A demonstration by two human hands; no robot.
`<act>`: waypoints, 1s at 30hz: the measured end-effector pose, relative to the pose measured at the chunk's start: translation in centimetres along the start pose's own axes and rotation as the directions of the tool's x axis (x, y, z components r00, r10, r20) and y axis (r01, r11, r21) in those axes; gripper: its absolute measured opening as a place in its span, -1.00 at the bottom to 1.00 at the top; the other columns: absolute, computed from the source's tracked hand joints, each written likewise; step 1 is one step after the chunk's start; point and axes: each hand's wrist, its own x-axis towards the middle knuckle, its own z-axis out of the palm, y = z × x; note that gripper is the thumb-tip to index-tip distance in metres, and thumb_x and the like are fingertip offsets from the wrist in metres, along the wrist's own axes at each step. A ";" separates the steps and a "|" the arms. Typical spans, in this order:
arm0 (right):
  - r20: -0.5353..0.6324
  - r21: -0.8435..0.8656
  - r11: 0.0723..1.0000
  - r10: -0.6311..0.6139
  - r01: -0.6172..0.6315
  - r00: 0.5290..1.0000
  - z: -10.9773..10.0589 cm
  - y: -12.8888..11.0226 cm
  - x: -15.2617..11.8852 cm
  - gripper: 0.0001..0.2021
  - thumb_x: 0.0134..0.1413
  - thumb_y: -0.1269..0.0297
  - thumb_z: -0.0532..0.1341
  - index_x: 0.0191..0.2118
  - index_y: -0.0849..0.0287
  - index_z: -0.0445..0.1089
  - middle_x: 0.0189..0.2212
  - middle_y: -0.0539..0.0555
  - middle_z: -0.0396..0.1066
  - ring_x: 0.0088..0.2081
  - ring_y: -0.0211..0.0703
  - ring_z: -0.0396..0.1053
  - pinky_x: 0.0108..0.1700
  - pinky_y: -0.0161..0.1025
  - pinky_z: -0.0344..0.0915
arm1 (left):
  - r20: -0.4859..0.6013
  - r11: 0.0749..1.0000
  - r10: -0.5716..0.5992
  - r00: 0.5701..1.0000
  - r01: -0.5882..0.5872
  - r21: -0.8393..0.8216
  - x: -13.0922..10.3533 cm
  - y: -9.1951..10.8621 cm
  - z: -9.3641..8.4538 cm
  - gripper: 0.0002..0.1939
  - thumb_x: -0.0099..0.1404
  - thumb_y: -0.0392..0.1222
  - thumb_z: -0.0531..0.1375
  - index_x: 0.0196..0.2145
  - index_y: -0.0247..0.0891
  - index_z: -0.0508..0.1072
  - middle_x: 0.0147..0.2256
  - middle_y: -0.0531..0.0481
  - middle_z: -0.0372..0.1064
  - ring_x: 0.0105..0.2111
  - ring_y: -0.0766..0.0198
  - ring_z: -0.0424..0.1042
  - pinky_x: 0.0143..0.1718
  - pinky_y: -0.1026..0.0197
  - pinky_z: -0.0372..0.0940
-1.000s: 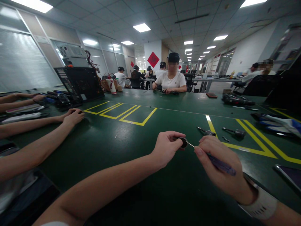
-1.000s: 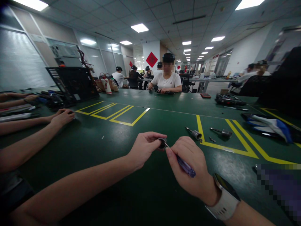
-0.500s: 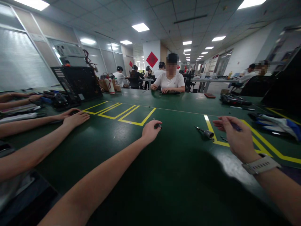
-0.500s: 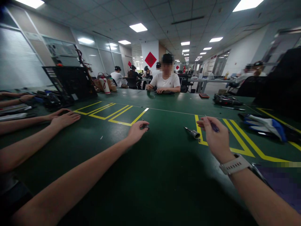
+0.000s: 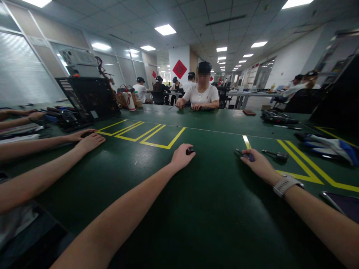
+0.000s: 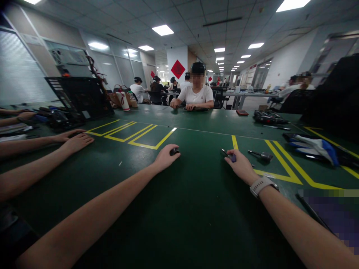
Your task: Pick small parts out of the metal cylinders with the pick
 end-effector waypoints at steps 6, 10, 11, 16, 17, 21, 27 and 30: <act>0.113 0.026 0.995 -0.101 0.099 0.988 -1.0 -2.2 -4.6 -0.71 -0.03 0.09 0.20 -0.21 0.15 0.40 -0.19 0.17 0.46 -0.26 0.02 0.44 -0.30 -0.02 0.37 | 0.008 1.000 -0.003 1.000 0.003 -0.007 -0.2 0.4 0.0 -0.63 0.23 -0.15 0.12 -0.02 -0.29 0.36 -0.02 -0.15 0.33 -0.03 0.11 0.32 0.03 0.09 0.21; 0.214 0.093 0.970 -0.239 0.224 0.947 -0.3 -5.0 -9.8 -0.80 0.05 0.22 0.17 -0.18 0.11 0.35 -0.15 0.15 0.47 -0.21 0.01 0.45 -0.21 0.02 0.38 | 0.011 1.000 -0.015 1.000 0.015 0.013 -0.2 0.8 0.0 -0.66 0.24 -0.18 0.10 -0.04 -0.32 0.37 -0.04 -0.17 0.35 -0.04 0.10 0.34 0.02 0.08 0.22; 0.235 0.109 0.965 -0.257 0.238 0.937 0.1 -5.6 -11.2 -0.81 0.06 0.26 0.16 -0.16 0.09 0.33 -0.12 0.15 0.46 -0.18 0.00 0.45 -0.18 0.03 0.38 | 0.014 1.000 -0.018 1.000 0.018 0.020 -0.2 0.9 0.0 -0.66 0.24 -0.19 0.10 -0.04 -0.32 0.38 -0.04 -0.18 0.36 -0.04 0.10 0.35 0.02 0.08 0.22; 0.349 0.214 0.929 -0.362 0.303 0.865 1.9 -7.7 -16.3 -0.79 0.05 0.43 0.13 -0.18 0.05 0.31 -0.03 0.12 0.41 -0.05 -0.03 0.40 -0.09 -0.03 0.39 | 0.002 0.999 -0.006 1.000 0.006 0.051 -0.2 0.7 0.1 -0.66 0.26 -0.19 0.08 -0.03 -0.35 0.36 -0.01 -0.19 0.33 0.00 0.11 0.32 0.06 0.09 0.19; 0.365 0.227 0.921 -0.383 0.318 0.848 2.1 -7.9 -16.8 -0.77 0.04 0.45 0.13 -0.17 0.03 0.31 -0.02 0.10 0.40 -0.03 -0.04 0.38 -0.07 -0.04 0.38 | -0.033 0.998 0.009 0.999 -0.007 0.064 -0.3 0.8 0.0 -0.66 0.26 -0.20 0.08 -0.03 -0.36 0.35 0.02 -0.20 0.30 0.03 0.11 0.29 0.08 0.08 0.17; 0.375 0.273 0.909 -0.403 0.316 0.835 2.2 -8.3 -17.6 -0.75 0.02 0.44 0.15 -0.15 0.02 0.32 0.00 0.10 0.39 -0.01 -0.02 0.38 -0.04 -0.04 0.37 | -0.205 0.980 0.183 0.961 -0.163 0.111 -1.5 3.1 -0.7 -0.68 0.27 -0.23 0.06 -0.02 -0.34 0.32 0.08 -0.19 0.21 0.10 0.13 0.19 0.13 0.07 0.10; 0.178 0.374 0.927 -0.089 0.016 0.980 0.0 -8.5 -16.3 -0.69 0.10 0.13 0.13 -0.05 0.07 0.33 0.02 0.16 0.38 0.04 0.02 0.33 0.04 0.06 0.27 | -0.032 0.898 0.434 0.900 -0.435 -0.057 -6.5 10.2 -3.2 -0.76 0.32 -0.18 -0.01 -0.14 -0.31 0.35 -0.12 -0.16 0.32 -0.09 0.20 0.32 -0.06 0.17 0.24; 0.078 0.522 0.847 0.067 -0.098 0.995 -1.6 -8.0 -15.0 -0.62 0.07 0.00 0.14 -0.06 0.09 0.37 -0.26 0.13 0.51 -0.22 -0.04 0.46 -0.17 -0.06 0.41 | 0.360 0.879 0.474 0.803 -0.456 -0.138 -9.2 12.7 -4.4 -0.68 0.30 -0.03 0.02 -0.12 -0.26 0.37 -0.20 -0.10 0.36 -0.23 0.21 0.38 -0.26 0.22 0.28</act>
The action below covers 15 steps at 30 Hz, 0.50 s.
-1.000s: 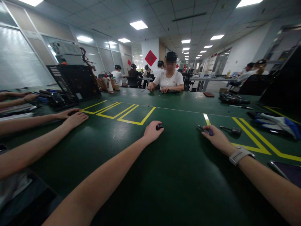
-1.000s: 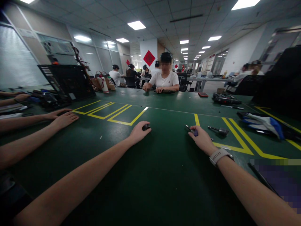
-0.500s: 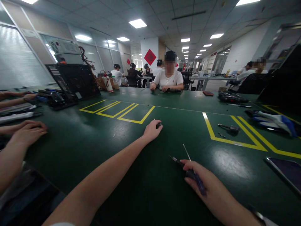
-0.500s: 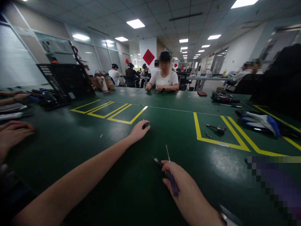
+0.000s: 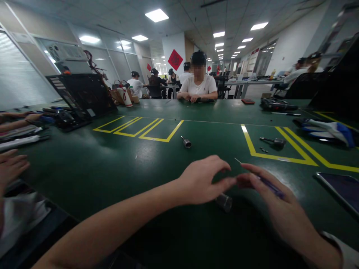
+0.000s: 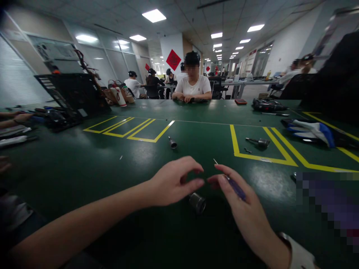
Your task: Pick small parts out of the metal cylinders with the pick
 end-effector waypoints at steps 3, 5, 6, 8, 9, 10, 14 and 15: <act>-0.078 0.090 0.996 0.020 -0.013 0.997 -1.2 -0.4 0.7 -0.63 0.00 -0.07 0.17 -0.38 0.15 0.50 -0.55 0.07 0.45 -0.49 -0.17 0.39 -0.47 -0.25 0.36 | 0.310 0.999 0.011 0.951 -0.022 0.034 -1.3 1.7 0.3 -0.48 0.15 0.12 0.16 -0.02 -0.25 0.34 -0.13 -0.12 0.34 -0.27 0.17 0.41 -0.34 0.22 0.27; -0.097 0.128 0.991 0.058 -0.046 0.994 -1.5 -0.6 0.7 -0.60 -0.05 -0.09 0.19 -0.57 0.16 0.45 -0.66 0.04 0.37 -0.61 -0.24 0.29 -0.60 -0.31 0.26 | 0.386 0.996 -0.001 0.923 -0.035 0.085 -1.7 1.9 0.6 -0.51 0.18 0.00 0.16 0.03 -0.24 0.29 -0.08 -0.13 0.31 -0.26 0.16 0.41 -0.34 0.21 0.27; -0.093 0.137 0.988 0.087 -0.074 0.992 -1.5 -0.8 0.6 -0.59 -0.06 -0.09 0.20 -0.62 0.16 0.43 -0.70 0.02 0.34 -0.65 -0.27 0.25 -0.64 -0.32 0.21 | 0.397 0.994 -0.015 0.918 -0.029 0.103 -1.9 1.8 0.7 -0.56 0.22 -0.07 0.14 0.03 -0.23 0.27 -0.07 -0.13 0.31 -0.25 0.16 0.41 -0.33 0.21 0.26; -0.065 0.132 0.983 0.135 -0.126 0.989 -1.2 -0.9 0.5 -0.58 -0.08 -0.10 0.21 -0.65 0.16 0.39 -0.74 0.00 0.30 -0.69 -0.29 0.21 -0.67 -0.33 0.16 | 0.399 0.993 -0.056 0.915 0.010 0.116 -2.0 1.5 0.8 -0.65 0.25 -0.19 0.10 0.00 -0.21 0.28 -0.09 -0.10 0.32 -0.22 0.18 0.39 -0.29 0.21 0.26; -0.048 0.124 0.982 0.149 -0.142 0.988 -1.1 -0.9 0.4 -0.57 -0.08 -0.11 0.21 -0.66 0.16 0.38 -0.74 0.00 0.29 -0.69 -0.29 0.21 -0.67 -0.33 0.16 | 0.396 0.993 -0.080 0.915 0.037 0.114 -2.0 1.3 0.8 -0.68 0.25 -0.22 0.10 -0.03 -0.21 0.29 -0.12 -0.09 0.34 -0.22 0.18 0.39 -0.28 0.21 0.25; -0.027 0.114 0.982 0.156 -0.152 0.987 -0.9 -0.8 0.3 -0.56 -0.07 -0.12 0.20 -0.66 0.17 0.38 -0.75 0.00 0.28 -0.70 -0.28 0.21 -0.67 -0.33 0.15 | 0.393 0.992 -0.101 0.914 0.063 0.109 -2.1 1.1 0.6 -0.70 0.25 -0.24 0.11 -0.05 -0.21 0.30 -0.14 -0.07 0.35 -0.22 0.19 0.38 -0.26 0.20 0.25; 0.064 0.008 0.990 0.137 -0.138 0.989 -0.6 -0.4 0.0 -0.54 0.02 -0.12 0.12 -0.61 0.17 0.39 -0.74 0.00 0.28 -0.67 -0.26 0.24 -0.63 -0.32 0.17 | 0.340 0.988 -0.147 0.929 0.154 0.007 -2.0 0.3 -0.8 -0.71 0.21 -0.27 0.16 -0.08 -0.20 0.33 -0.16 -0.03 0.37 -0.20 0.21 0.38 -0.20 0.19 0.23; 0.084 -0.034 0.992 0.125 -0.122 0.989 -0.6 -0.3 -0.1 -0.55 0.04 -0.11 0.11 -0.59 0.17 0.40 -0.73 0.00 0.29 -0.66 -0.26 0.25 -0.62 -0.31 0.18 | 0.318 0.982 -0.155 0.935 0.180 -0.051 -2.0 0.1 -1.1 -0.70 0.19 -0.28 0.17 -0.09 -0.20 0.34 -0.17 -0.02 0.38 -0.21 0.22 0.38 -0.21 0.19 0.23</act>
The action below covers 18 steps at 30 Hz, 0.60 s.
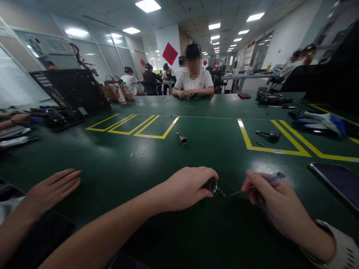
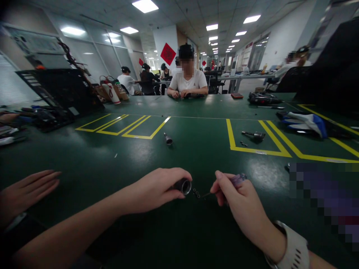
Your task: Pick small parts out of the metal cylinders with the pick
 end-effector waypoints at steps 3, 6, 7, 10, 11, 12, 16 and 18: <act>0.025 -0.123 0.991 -0.056 0.058 0.998 0.0 0.1 -0.3 -0.55 0.09 -0.09 0.07 -0.56 0.16 0.41 -0.71 0.00 0.31 -0.64 -0.24 0.28 -0.60 -0.30 0.20 | -0.059 0.966 -0.022 0.998 0.006 -0.257 0.0 -0.6 -0.4 -0.67 0.14 -0.31 0.20 -0.10 -0.22 0.35 -0.21 -0.03 0.40 -0.28 0.26 0.40 -0.29 0.25 0.26; 0.029 -0.213 0.971 -0.108 0.112 0.994 0.1 -0.2 -0.4 -0.54 0.11 -0.08 0.04 -0.55 0.15 0.41 -0.71 -0.01 0.32 -0.64 -0.22 0.30 -0.60 -0.29 0.22 | -0.064 0.835 -0.061 0.996 0.016 -0.550 0.2 -0.8 -0.1 -0.64 0.12 -0.35 0.19 -0.08 -0.28 0.32 -0.25 -0.05 0.41 -0.33 0.30 0.42 -0.34 0.28 0.28; 0.038 -0.238 0.963 -0.120 0.125 0.992 0.1 -0.4 -0.4 -0.54 0.11 -0.08 0.03 -0.55 0.14 0.41 -0.72 -0.01 0.32 -0.64 -0.22 0.31 -0.60 -0.29 0.22 | -0.057 0.782 -0.079 0.995 0.026 -0.623 0.3 -0.8 0.0 -0.63 0.11 -0.36 0.19 -0.09 -0.29 0.32 -0.26 -0.05 0.41 -0.33 0.30 0.42 -0.33 0.27 0.29; 0.076 -0.300 0.938 -0.157 0.173 0.985 0.3 -0.9 -0.4 -0.54 0.12 -0.06 0.00 -0.57 0.13 0.41 -0.73 -0.01 0.33 -0.67 -0.21 0.31 -0.64 -0.29 0.21 | -0.038 0.658 -0.133 0.990 0.060 -0.751 0.4 -0.6 0.3 -0.63 0.08 -0.40 0.20 -0.12 -0.30 0.34 -0.30 -0.04 0.42 -0.33 0.30 0.43 -0.30 0.24 0.30; 0.086 -0.315 0.931 -0.169 0.187 0.982 0.3 -1.1 -0.4 -0.54 0.12 -0.06 0.00 -0.58 0.13 0.40 -0.74 -0.01 0.32 -0.68 -0.21 0.30 -0.65 -0.29 0.20 | -0.034 0.627 -0.146 0.989 0.066 -0.776 0.5 -0.6 0.4 -0.63 0.06 -0.41 0.21 -0.12 -0.29 0.35 -0.31 -0.03 0.42 -0.33 0.30 0.43 -0.29 0.23 0.30; 0.094 -0.326 0.924 -0.179 0.200 0.979 0.3 -1.2 -0.5 -0.54 0.12 -0.05 -0.01 -0.59 0.12 0.40 -0.75 -0.01 0.32 -0.69 -0.21 0.30 -0.66 -0.29 0.20 | -0.031 0.598 -0.155 0.987 0.068 -0.798 0.5 -0.5 0.4 -0.62 0.05 -0.43 0.21 -0.13 -0.29 0.36 -0.31 -0.02 0.42 -0.33 0.31 0.43 -0.28 0.23 0.30; 0.122 -0.348 0.906 -0.212 0.242 0.970 0.5 -1.7 -0.8 -0.56 0.13 -0.01 -0.01 -0.61 0.10 0.37 -0.77 -0.02 0.30 -0.72 -0.21 0.27 -0.70 -0.30 0.16 | -0.031 0.526 -0.197 0.980 0.079 -0.847 0.7 -0.4 0.6 -0.65 0.04 -0.48 0.20 -0.18 -0.28 0.41 -0.24 -0.04 0.43 -0.27 0.31 0.42 -0.20 0.20 0.31; 0.110 -0.358 0.901 -0.218 0.243 0.970 0.6 -1.8 -0.7 -0.56 0.12 -0.01 -0.01 -0.62 0.10 0.37 -0.78 -0.03 0.29 -0.74 -0.22 0.25 -0.71 -0.29 0.13 | -0.032 0.510 -0.228 0.973 0.091 -0.855 0.9 -0.4 0.8 -0.66 0.06 -0.49 0.18 -0.18 -0.27 0.43 -0.22 -0.04 0.43 -0.25 0.31 0.43 -0.17 0.18 0.31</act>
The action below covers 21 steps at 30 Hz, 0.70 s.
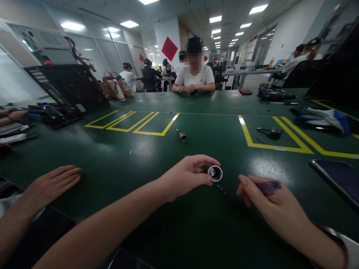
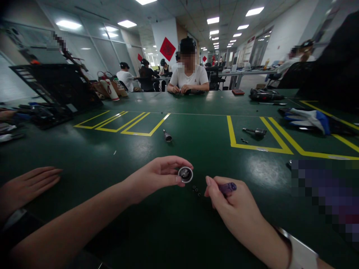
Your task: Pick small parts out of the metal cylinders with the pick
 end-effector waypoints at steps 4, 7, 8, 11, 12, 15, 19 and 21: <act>-0.027 0.020 0.985 0.174 -0.174 0.984 0.2 0.3 1.1 -0.54 0.10 -0.02 0.01 -0.66 0.12 0.36 -0.80 -0.01 0.29 -0.73 -0.21 0.25 -0.67 -0.28 0.14 | -0.034 1.000 -0.022 0.999 0.022 -0.021 0.2 -0.3 0.4 -0.67 0.07 -0.49 0.19 -0.19 -0.27 0.45 -0.25 -0.02 0.46 -0.24 0.30 0.44 -0.12 0.15 0.30; -0.011 0.107 0.938 0.334 -0.331 0.943 0.4 0.6 2.0 -0.55 0.10 0.00 0.01 -0.63 0.15 0.36 -0.78 -0.02 0.28 -0.71 -0.23 0.24 -0.65 -0.28 0.14 | -0.032 0.998 -0.037 0.999 0.035 -0.050 0.2 -0.3 0.6 -0.65 0.07 -0.49 0.20 -0.17 -0.28 0.44 -0.25 -0.02 0.47 -0.22 0.30 0.44 -0.07 0.13 0.27; -0.006 0.120 0.925 0.364 -0.360 0.932 0.4 0.5 2.2 -0.56 0.10 0.01 0.01 -0.62 0.16 0.36 -0.78 -0.02 0.27 -0.71 -0.24 0.23 -0.65 -0.29 0.14 | -0.028 0.997 -0.043 0.999 0.041 -0.063 0.2 -0.3 0.6 -0.65 0.07 -0.49 0.21 -0.16 -0.29 0.44 -0.25 -0.03 0.47 -0.21 0.30 0.43 -0.05 0.13 0.26; -0.010 0.056 0.945 0.324 -0.323 0.946 0.6 0.0 2.1 -0.56 0.11 0.03 -0.02 -0.63 0.15 0.33 -0.78 -0.02 0.25 -0.72 -0.26 0.20 -0.65 -0.30 0.10 | -0.026 0.993 -0.048 0.999 0.045 -0.106 0.2 -0.3 0.6 -0.65 0.07 -0.50 0.21 -0.16 -0.31 0.45 -0.26 -0.03 0.47 -0.22 0.30 0.43 -0.04 0.12 0.24; -0.007 0.015 0.968 0.251 -0.250 0.968 0.7 -0.3 1.9 -0.57 0.11 0.05 -0.02 -0.64 0.14 0.31 -0.78 -0.03 0.24 -0.72 -0.26 0.18 -0.65 -0.30 0.08 | -0.026 0.992 -0.044 0.999 0.041 -0.118 0.2 -0.3 0.6 -0.65 0.06 -0.51 0.21 -0.16 -0.31 0.45 -0.27 -0.03 0.47 -0.23 0.30 0.43 -0.04 0.12 0.24; 0.044 -0.076 0.993 -0.082 0.085 0.996 1.1 -1.1 1.0 -0.62 0.12 0.12 0.00 -0.65 0.14 0.27 -0.73 -0.04 0.22 -0.68 -0.28 0.17 -0.63 -0.31 0.06 | -0.039 0.989 -0.034 0.999 0.028 -0.144 0.2 -0.5 0.6 -0.65 0.04 -0.52 0.22 -0.19 -0.31 0.47 -0.29 -0.01 0.47 -0.25 0.32 0.42 -0.05 0.14 0.24; 0.037 -0.043 0.985 -0.165 0.167 0.986 1.2 -0.8 0.4 -0.64 0.13 0.18 0.02 -0.63 0.15 0.27 -0.71 -0.05 0.21 -0.66 -0.30 0.17 -0.61 -0.33 0.08 | -0.073 0.989 -0.032 0.997 0.020 -0.149 0.3 -0.5 0.7 -0.64 0.02 -0.54 0.22 -0.21 -0.30 0.48 -0.31 0.00 0.47 -0.26 0.33 0.43 -0.06 0.15 0.24; 0.000 0.060 0.998 -0.017 0.017 1.000 1.0 0.0 0.3 -0.62 0.14 0.12 0.03 -0.62 0.15 0.30 -0.74 -0.05 0.22 -0.68 -0.29 0.19 -0.62 -0.33 0.11 | -0.088 0.989 -0.029 0.996 0.016 -0.148 0.3 -0.4 0.6 -0.64 0.02 -0.54 0.22 -0.20 -0.30 0.48 -0.30 0.00 0.47 -0.26 0.34 0.43 -0.06 0.16 0.24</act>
